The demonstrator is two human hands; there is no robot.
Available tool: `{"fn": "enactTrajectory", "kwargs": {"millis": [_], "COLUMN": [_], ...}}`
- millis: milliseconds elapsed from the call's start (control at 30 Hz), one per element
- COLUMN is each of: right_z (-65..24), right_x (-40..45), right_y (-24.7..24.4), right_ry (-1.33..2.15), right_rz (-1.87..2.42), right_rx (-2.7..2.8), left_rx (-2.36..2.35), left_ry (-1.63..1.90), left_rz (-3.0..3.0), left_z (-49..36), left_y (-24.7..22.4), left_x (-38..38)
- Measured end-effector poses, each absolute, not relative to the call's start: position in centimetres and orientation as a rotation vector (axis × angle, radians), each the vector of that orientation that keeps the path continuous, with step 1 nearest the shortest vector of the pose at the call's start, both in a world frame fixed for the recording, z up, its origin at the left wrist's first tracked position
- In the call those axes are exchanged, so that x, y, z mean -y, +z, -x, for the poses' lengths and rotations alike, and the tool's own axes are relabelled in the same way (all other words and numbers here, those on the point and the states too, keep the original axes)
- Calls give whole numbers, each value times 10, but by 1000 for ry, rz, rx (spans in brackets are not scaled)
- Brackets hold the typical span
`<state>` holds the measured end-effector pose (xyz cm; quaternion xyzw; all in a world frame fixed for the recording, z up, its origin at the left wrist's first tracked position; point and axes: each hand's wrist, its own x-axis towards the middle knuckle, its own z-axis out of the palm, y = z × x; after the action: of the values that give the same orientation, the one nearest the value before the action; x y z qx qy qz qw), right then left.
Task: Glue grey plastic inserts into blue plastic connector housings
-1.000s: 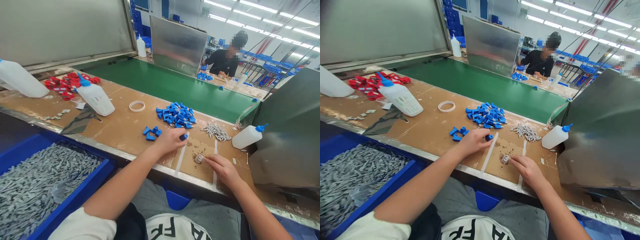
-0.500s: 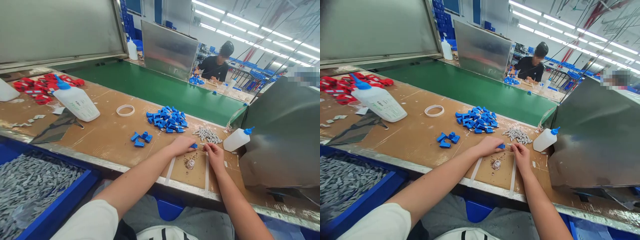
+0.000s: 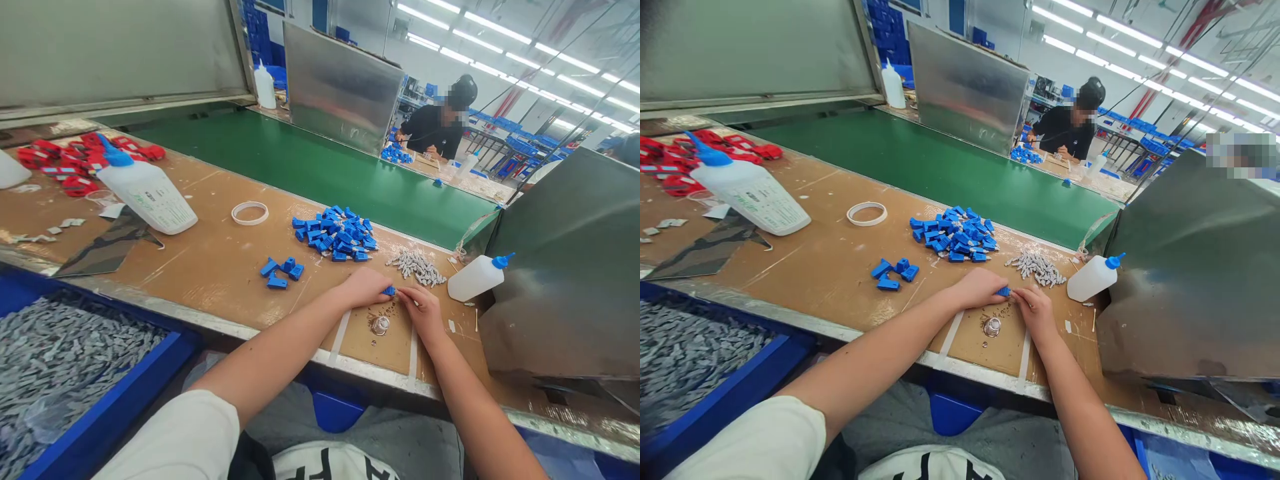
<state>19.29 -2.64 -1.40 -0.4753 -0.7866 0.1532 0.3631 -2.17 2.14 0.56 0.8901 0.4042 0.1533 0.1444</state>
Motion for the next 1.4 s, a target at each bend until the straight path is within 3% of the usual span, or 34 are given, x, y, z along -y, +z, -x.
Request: {"fn": "enactTrajectory", "kwargs": {"millis": [333, 467, 600, 1400], "right_z": [-189, -183, -178, -169], "right_x": [29, 33, 32, 34], "right_y": [-22, -23, -27, -21], "right_ry": [274, 349, 460, 565], "right_rz": [1232, 1236, 1239, 1260], "right_rx": [2257, 2183, 2205, 2143], "left_rx": [-1196, -1175, -759, -660], "left_ry": [639, 1157, 1102, 1247], "left_rz": [-2270, -1590, -1036, -1109], "left_z": [45, 25, -7, -9], "left_y": [27, 25, 12, 6], "left_x": [-16, -29, -32, -20]}}
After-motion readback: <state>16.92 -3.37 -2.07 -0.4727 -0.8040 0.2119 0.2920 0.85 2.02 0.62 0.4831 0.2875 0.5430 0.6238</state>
